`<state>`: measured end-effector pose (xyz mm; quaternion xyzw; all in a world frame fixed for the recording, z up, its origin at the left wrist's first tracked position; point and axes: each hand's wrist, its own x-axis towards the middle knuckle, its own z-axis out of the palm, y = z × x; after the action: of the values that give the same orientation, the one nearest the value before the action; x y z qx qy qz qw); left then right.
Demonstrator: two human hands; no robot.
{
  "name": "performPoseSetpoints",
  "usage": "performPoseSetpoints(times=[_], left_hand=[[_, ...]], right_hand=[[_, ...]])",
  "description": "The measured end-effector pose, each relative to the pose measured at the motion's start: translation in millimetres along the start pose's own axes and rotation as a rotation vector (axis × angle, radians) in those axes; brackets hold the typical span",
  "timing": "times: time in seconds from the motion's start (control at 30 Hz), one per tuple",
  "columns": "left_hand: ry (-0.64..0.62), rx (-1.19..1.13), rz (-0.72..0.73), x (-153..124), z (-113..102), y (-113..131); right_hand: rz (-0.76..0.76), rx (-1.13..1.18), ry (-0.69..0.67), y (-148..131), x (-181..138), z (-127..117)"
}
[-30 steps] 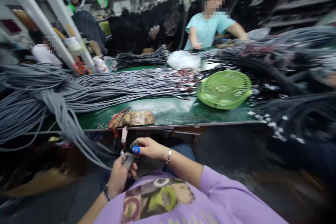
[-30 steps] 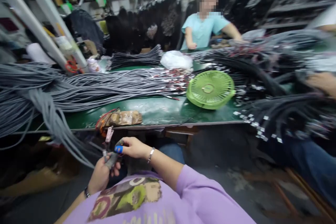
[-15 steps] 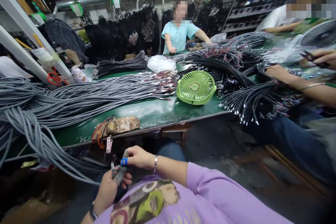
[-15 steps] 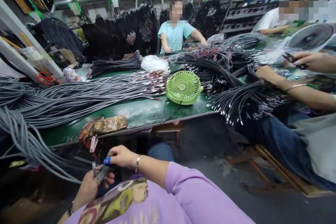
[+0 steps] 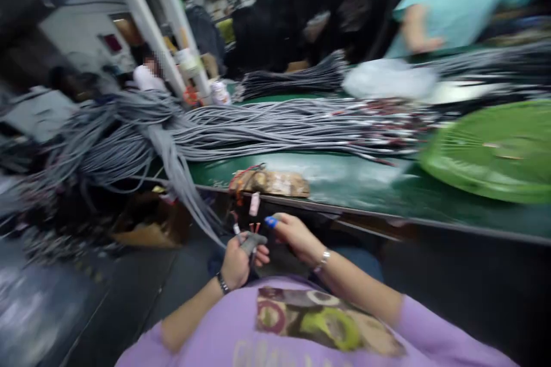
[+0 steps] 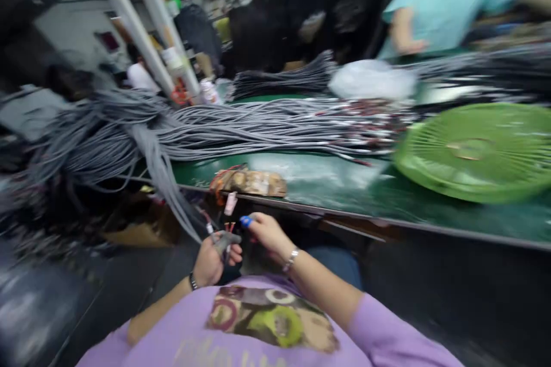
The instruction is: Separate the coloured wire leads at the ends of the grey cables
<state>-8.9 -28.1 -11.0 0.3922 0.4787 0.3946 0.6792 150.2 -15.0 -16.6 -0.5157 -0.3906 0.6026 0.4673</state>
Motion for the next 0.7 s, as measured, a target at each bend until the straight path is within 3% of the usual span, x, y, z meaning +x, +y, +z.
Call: performPoseSetpoints(times=[0.07,0.13,0.27,0.47,0.7], left_hand=[[0.01,-0.048,-0.01,2.9,0.6,0.4],[0.012,-0.074,-0.011,6.0,-0.8,-0.3],[-0.025,-0.076,0.013,6.5,-2.8,-4.2],[-0.085,0.019,0.032,5.3,-7.6,-12.7],[-0.095,0.24,0.002,2.5,-14.2,-25.7]], right_hand=[[0.055,0.085,0.006,1.3,2.8,-7.5],[0.085,0.125,-0.113,0.9,5.4,-11.6],[0.023,-0.029,-0.276,-7.1,3.2,-6.3],[-0.034,-0.294,-0.279,-19.0,7.1,13.5],[-0.026,-0.397,-0.289,-2.7,13.6,10.4]])
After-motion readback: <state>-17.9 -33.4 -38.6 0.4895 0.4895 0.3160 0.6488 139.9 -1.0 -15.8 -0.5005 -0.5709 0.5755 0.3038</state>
